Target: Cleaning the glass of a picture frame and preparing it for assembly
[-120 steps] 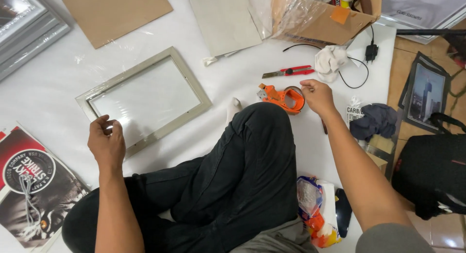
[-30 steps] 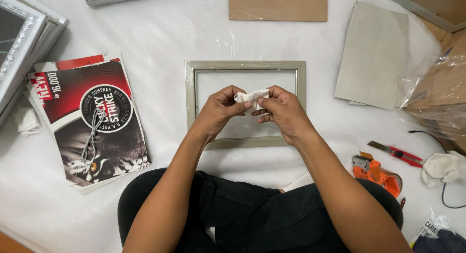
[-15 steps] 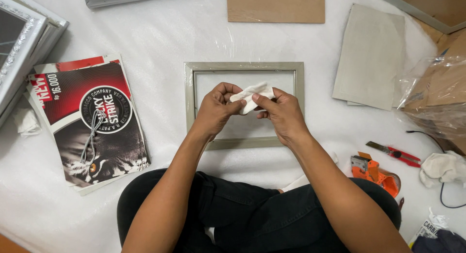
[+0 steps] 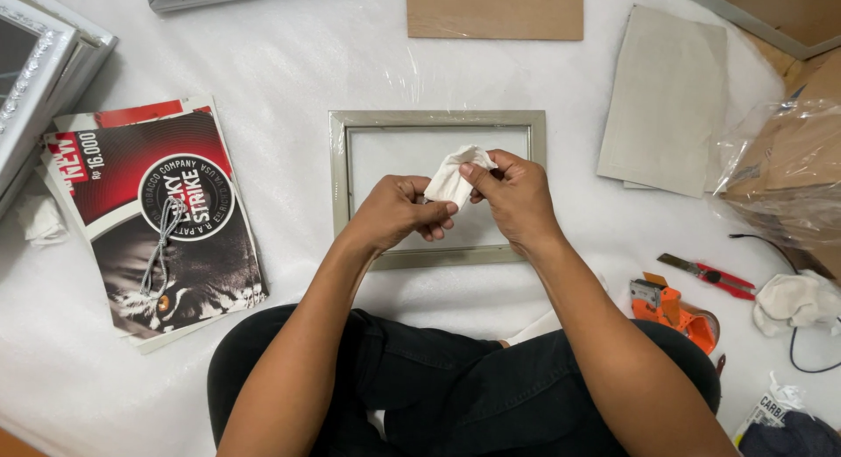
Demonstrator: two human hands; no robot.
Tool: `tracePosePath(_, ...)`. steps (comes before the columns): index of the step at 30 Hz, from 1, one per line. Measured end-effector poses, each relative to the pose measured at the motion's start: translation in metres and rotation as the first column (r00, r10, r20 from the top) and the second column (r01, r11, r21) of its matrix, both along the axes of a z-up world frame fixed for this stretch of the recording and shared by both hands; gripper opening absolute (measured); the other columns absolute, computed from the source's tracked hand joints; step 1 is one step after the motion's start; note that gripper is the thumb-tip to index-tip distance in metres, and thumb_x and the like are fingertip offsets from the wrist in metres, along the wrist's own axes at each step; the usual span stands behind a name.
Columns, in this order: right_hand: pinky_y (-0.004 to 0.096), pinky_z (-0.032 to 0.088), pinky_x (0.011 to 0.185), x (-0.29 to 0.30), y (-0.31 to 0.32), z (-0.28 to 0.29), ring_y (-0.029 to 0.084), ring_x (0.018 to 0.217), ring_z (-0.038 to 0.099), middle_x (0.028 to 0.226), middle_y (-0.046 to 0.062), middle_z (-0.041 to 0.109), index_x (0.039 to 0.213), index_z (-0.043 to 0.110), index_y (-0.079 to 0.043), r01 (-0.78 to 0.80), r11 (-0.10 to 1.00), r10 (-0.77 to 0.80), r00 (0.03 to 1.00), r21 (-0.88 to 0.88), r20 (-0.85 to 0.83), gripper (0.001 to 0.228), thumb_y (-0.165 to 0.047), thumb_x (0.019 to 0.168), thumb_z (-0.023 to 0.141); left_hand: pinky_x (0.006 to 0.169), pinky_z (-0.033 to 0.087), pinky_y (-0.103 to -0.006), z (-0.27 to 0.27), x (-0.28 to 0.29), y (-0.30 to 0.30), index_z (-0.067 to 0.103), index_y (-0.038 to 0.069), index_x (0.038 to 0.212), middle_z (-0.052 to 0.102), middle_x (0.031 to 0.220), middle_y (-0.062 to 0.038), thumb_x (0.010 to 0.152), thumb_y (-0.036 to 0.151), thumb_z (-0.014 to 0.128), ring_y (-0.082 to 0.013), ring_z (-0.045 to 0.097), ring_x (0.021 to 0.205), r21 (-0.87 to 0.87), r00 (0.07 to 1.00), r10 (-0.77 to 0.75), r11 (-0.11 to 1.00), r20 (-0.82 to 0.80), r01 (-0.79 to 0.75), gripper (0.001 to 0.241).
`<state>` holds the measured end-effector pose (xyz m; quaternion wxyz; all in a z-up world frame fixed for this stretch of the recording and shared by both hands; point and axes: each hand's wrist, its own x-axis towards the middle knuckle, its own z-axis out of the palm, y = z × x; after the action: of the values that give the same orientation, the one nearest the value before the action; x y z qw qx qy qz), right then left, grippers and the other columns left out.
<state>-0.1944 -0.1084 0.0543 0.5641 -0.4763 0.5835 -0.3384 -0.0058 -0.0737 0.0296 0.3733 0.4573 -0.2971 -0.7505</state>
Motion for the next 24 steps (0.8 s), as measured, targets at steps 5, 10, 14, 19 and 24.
tracePosePath(5,0.024,0.06,0.063,-0.007,-0.004,0.01,0.011,0.064,0.064,0.069,0.01,0.066,0.096,0.076,0.0,-0.119,0.993,0.119,0.992,0.009,-0.047,0.012,-0.01,0.091,0.08,0.061,0.064,-0.035,0.004,0.004,-0.003,0.074,-0.007,0.097,0.073,0.081,-0.02,0.081,0.024,0.081,-0.0234,0.073,0.071,0.015,0.982,-0.047,0.999,0.18,0.045,0.036)
tracePosePath(10,0.023,0.06,0.065,-0.013,-0.006,-0.007,0.01,0.068,0.064,0.08,0.009,0.07,0.106,0.076,0.0,-0.193,0.977,0.185,0.979,-0.094,-0.088,0.02,-0.003,0.087,0.081,0.054,0.065,-0.0304,-0.012,-0.001,-0.003,0.071,-0.013,0.093,0.066,0.071,-0.017,0.088,0.011,0.076,-0.0206,0.07,0.06,0.048,0.994,0.05,0.997,0.102,-0.055,0.025)
tracePosePath(14,0.025,0.06,0.07,-0.007,-0.002,-0.001,0.015,0.085,0.072,0.104,0.012,0.077,0.101,0.082,-0.009,-0.296,0.903,0.236,0.947,-0.312,-0.217,0.019,0.003,0.086,0.079,0.058,0.068,-0.0336,-0.011,0.001,-0.003,0.07,-0.014,0.096,0.067,0.073,-0.019,0.092,0.011,0.07,-0.0227,0.074,0.06,0.114,0.987,0.161,0.98,0.004,-0.161,0.025)
tracePosePath(19,0.031,0.061,0.07,-0.01,-0.003,-0.007,0.019,0.085,0.074,0.105,0.015,0.078,0.105,0.082,-0.009,-0.367,0.839,0.294,0.927,-0.402,-0.233,0.024,0.004,0.085,0.079,0.063,0.069,-0.033,-0.008,0.003,-0.004,0.069,-0.015,0.101,0.07,0.079,-0.02,0.093,0.01,0.069,-0.0229,0.076,0.065,0.128,0.974,0.209,0.972,-0.087,-0.198,0.026)
tracePosePath(24,0.034,0.061,0.073,-0.011,-0.004,-0.009,0.021,0.084,0.075,0.102,0.016,0.077,0.106,0.082,-0.01,-0.387,0.808,0.309,0.92,-0.444,-0.239,0.029,0.01,0.087,0.072,0.068,0.069,-0.0378,-0.011,0.005,-0.004,0.067,-0.013,0.097,0.071,0.079,-0.02,0.092,0.01,0.068,-0.0273,0.078,0.07,0.175,0.951,0.254,0.959,-0.178,-0.223,0.024)
